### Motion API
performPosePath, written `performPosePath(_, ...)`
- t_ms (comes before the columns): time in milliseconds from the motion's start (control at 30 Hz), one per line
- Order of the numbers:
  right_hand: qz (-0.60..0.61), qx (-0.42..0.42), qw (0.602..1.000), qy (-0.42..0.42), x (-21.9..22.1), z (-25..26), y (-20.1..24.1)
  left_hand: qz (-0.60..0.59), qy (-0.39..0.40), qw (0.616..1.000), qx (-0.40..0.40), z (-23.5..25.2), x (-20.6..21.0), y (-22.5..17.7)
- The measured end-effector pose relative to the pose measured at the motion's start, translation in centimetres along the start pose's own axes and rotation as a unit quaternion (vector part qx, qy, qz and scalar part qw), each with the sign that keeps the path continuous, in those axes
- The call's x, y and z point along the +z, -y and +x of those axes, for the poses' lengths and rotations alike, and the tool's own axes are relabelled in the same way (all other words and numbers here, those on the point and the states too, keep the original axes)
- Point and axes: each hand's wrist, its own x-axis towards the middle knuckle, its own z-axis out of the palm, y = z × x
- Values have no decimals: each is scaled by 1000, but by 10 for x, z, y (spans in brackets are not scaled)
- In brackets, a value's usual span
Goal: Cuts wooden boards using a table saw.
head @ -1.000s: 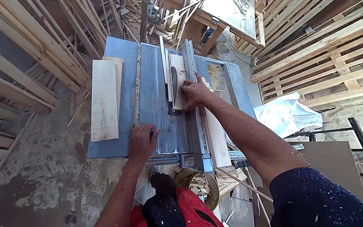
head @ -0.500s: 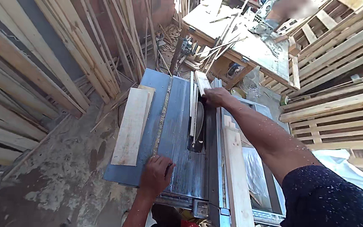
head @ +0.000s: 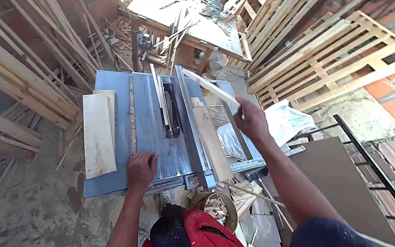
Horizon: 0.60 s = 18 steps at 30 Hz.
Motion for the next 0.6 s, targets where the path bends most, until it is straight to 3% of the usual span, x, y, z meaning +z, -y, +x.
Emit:
performPosePath(100,-9,30,999,-26,-13,-126,20,1,12,1000,10,0,-2,-2)
performPosePath(167,-4,26,999,-23,-5,-183,37,0,17,1000,21,-2,-2,-2)
performPosePath(267,32,0,999,-8,15,-222,55,-13,35,999,17,-6,-6,-3)
performPosePath(367,114,-7,993,28,24,-226,57,-29,58,998,-19,-16,-13,-13)
performPosePath(433,194,94,975,47,27,-219,57,-42,72,995,-53,-26,-17,-23)
performPosePath(533,315,350,874,123,34,-181,52,-74,88,987,-108,-38,-14,-36)
performPosePath(600,311,414,835,187,46,-149,52,-87,120,980,-135,-43,-4,-43)
